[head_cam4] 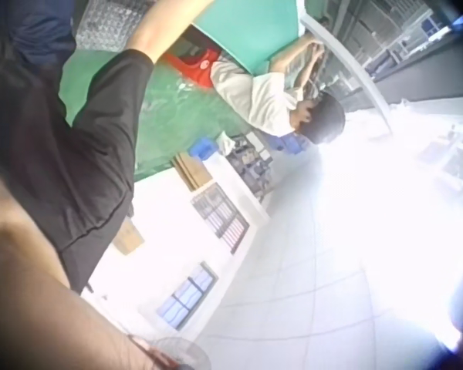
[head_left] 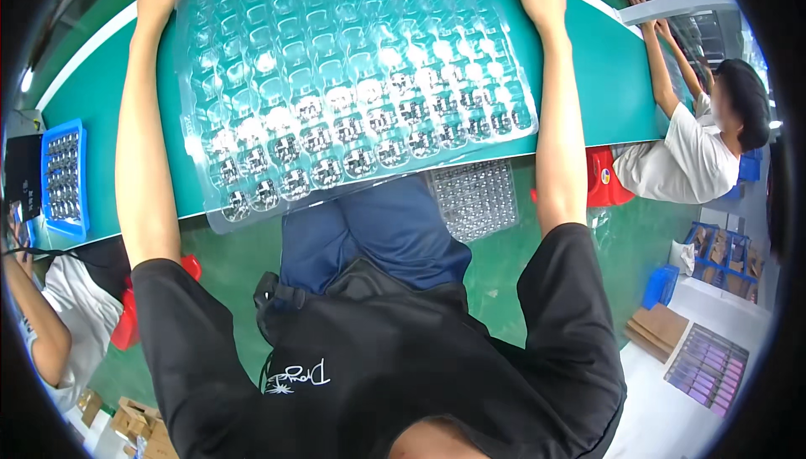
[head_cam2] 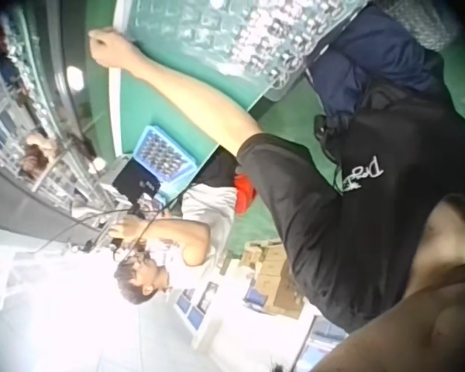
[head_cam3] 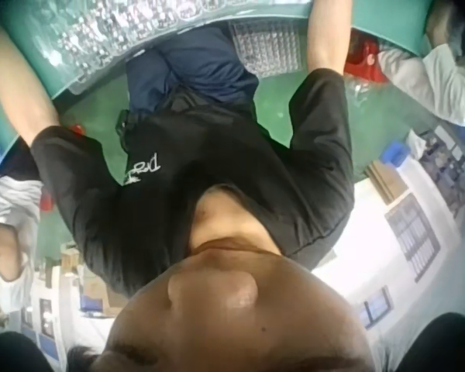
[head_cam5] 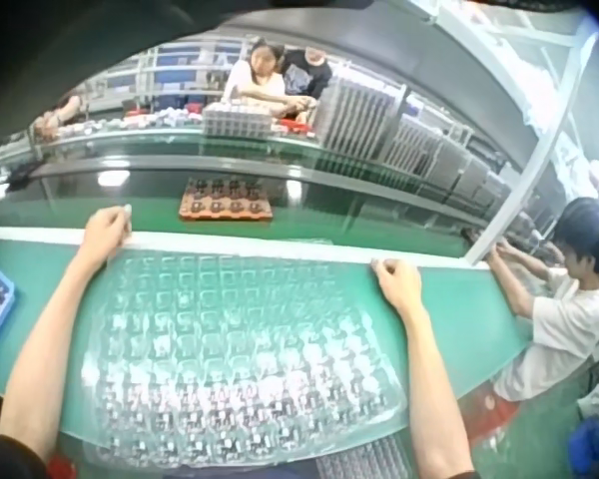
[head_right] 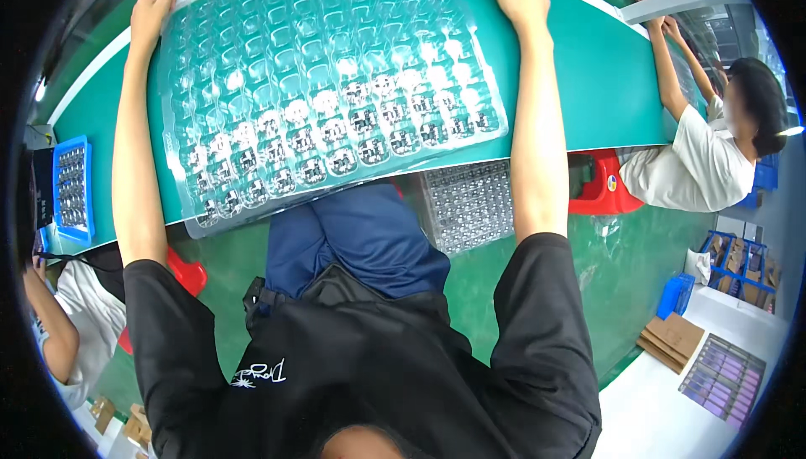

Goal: Place small electronic components into a blister tray at an assembly line station.

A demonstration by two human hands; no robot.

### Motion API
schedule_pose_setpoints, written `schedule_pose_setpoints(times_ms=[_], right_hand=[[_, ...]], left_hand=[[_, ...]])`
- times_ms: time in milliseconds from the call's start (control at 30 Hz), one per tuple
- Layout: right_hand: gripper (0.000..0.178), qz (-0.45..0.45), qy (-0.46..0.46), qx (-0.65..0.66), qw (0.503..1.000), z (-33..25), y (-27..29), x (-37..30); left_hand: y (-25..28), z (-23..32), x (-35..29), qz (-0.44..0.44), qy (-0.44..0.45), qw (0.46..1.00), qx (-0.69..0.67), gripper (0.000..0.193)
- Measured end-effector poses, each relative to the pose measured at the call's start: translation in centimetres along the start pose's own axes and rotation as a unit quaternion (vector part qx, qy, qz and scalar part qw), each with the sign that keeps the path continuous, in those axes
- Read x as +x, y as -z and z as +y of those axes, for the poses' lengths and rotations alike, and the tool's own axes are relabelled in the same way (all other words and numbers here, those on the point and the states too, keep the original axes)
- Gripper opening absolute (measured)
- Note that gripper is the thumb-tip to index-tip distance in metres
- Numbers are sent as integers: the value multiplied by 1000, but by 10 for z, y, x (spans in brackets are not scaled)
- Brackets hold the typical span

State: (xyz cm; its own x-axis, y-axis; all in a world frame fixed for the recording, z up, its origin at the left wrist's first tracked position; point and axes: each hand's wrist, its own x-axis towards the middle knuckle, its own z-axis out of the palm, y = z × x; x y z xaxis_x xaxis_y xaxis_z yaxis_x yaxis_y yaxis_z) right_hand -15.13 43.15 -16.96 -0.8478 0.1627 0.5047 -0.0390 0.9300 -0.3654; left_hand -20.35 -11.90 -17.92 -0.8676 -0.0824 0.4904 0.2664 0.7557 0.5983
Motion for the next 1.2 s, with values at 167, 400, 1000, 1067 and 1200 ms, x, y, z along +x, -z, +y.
schedule_pose_setpoints(times_ms=[167,400,1000,1067,1200], right_hand=[[54,-41,62,39,996,-40,-26,-3],[50,-52,18,78,995,-35,-20,-3],[42,-40,14,89,995,-47,-30,-4],[42,-57,8,77,995,-29,-23,-6],[44,-68,10,65,996,-36,-16,-6]], left_hand=[[23,-33,12,-6,35,999,-16,49],[18,-4,4,29,53,986,-156,46],[122,312,-102,-192,-411,842,-293,11],[124,305,-107,-244,-411,820,-315,11],[138,281,-118,-230,-382,838,-315,11]])
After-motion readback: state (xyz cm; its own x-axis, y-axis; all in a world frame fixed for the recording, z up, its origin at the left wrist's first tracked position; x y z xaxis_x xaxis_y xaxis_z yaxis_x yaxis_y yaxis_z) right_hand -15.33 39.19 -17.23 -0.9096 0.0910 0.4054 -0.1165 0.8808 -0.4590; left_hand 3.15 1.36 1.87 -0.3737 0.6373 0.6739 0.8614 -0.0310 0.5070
